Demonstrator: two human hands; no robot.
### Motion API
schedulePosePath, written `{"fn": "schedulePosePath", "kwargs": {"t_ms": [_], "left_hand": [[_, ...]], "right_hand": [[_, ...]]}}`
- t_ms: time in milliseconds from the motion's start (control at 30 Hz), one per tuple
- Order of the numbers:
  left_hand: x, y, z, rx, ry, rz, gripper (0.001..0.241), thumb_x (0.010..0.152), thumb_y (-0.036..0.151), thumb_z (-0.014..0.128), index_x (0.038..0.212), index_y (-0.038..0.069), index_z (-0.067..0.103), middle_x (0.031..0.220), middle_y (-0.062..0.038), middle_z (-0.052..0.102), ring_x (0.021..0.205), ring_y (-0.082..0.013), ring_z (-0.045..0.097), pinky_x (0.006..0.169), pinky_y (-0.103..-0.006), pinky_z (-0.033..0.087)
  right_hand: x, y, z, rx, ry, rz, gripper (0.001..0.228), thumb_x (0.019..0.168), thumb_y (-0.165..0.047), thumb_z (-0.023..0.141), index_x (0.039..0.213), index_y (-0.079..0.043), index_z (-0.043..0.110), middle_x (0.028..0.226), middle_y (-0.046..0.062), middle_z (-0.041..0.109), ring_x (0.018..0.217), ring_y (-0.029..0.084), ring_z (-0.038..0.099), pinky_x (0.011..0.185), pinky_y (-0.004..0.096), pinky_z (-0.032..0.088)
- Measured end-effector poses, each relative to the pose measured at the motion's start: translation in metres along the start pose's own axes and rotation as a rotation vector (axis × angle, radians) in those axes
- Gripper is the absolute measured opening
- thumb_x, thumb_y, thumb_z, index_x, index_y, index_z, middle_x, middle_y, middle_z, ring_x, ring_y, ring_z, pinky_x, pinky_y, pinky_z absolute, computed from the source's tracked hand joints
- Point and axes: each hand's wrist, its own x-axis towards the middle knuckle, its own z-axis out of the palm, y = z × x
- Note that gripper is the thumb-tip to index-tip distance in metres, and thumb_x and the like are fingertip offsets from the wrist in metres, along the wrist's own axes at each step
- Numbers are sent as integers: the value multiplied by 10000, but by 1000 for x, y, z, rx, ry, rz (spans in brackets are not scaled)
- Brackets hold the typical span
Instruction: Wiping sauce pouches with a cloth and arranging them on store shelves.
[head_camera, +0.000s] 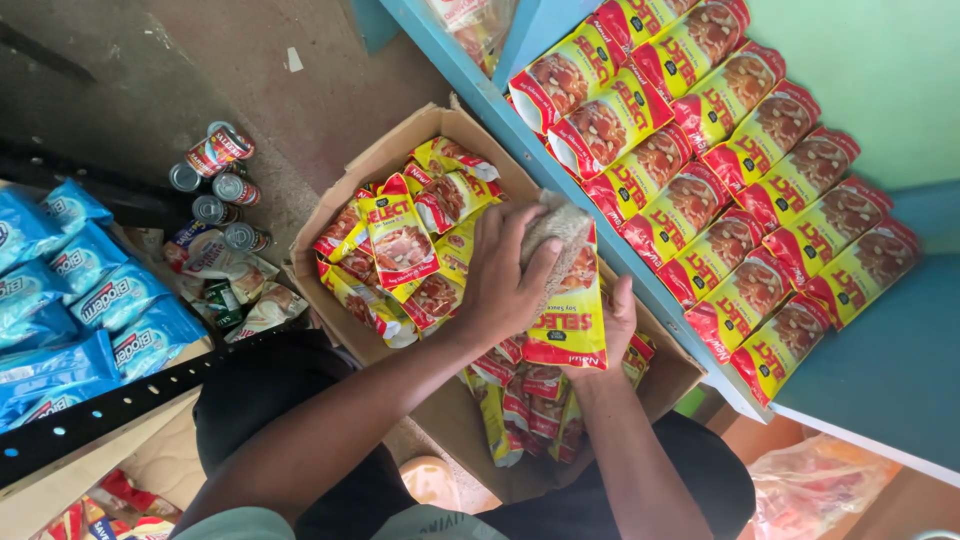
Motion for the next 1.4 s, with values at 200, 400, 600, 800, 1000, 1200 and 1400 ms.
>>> {"fn": "schedulePosePath", "kwargs": {"t_ms": [200,400,600,800,1000,1200,1400], "left_hand": [[-45,5,22,-159,-170,-102,495,1013,373,487,1360,20,473,1194,-266,449,1090,-388,538,761,-480,558],[-49,4,25,-159,-199,-120,510,1006,318,518,1413,18,445,1276,-302,419,1145,-409,514,835,-500,512],[-6,-17,12,-261,-53,-318,490,1050,283,465,1436,-11,398,1316,-303,364,1131,-394,485,878,-504,471],[-26,1,14,-235,-54,-211,552,1044,317,452,1450,-53,391,1249,-323,411,1074,-393,517,843,-483,481],[-69,7,20,140,-223,210,585,1005,423,527,1470,84,423,1247,-230,467,1121,-401,521,875,-512,444],[-19,-9,17,260,-101,300,465,1002,443,507,1360,148,543,1244,-203,517,1105,-373,539,862,-510,459],[-8,5,10,257,-26,154,430,1005,341,539,1359,100,571,1191,-227,549,1088,-348,524,868,-462,461]], "right_hand": [[1,-22,21,85,29,-49,738,845,-472,694,1402,-10,557,1272,278,655,1009,441,707,850,564,603],[-1,-23,33,57,-22,-26,754,824,-529,660,1411,-67,564,1275,272,654,887,435,715,765,555,620],[-2,12,42,16,158,-114,739,790,-408,717,1395,-10,571,1332,258,634,1166,459,626,1072,633,435],[0,2,-3,-14,197,-157,778,785,-472,649,1422,-39,548,1341,228,630,1148,423,634,1097,597,409],[6,-25,16,39,38,48,665,880,-536,642,1370,-89,594,1256,143,673,1026,263,697,555,345,566],[6,-1,18,-57,160,-11,693,870,-565,631,1366,-81,597,1320,183,650,1112,336,661,844,465,509],[1,12,20,-82,217,-37,786,885,-665,573,1433,-108,483,1371,164,577,1173,336,600,1047,527,460]]}}
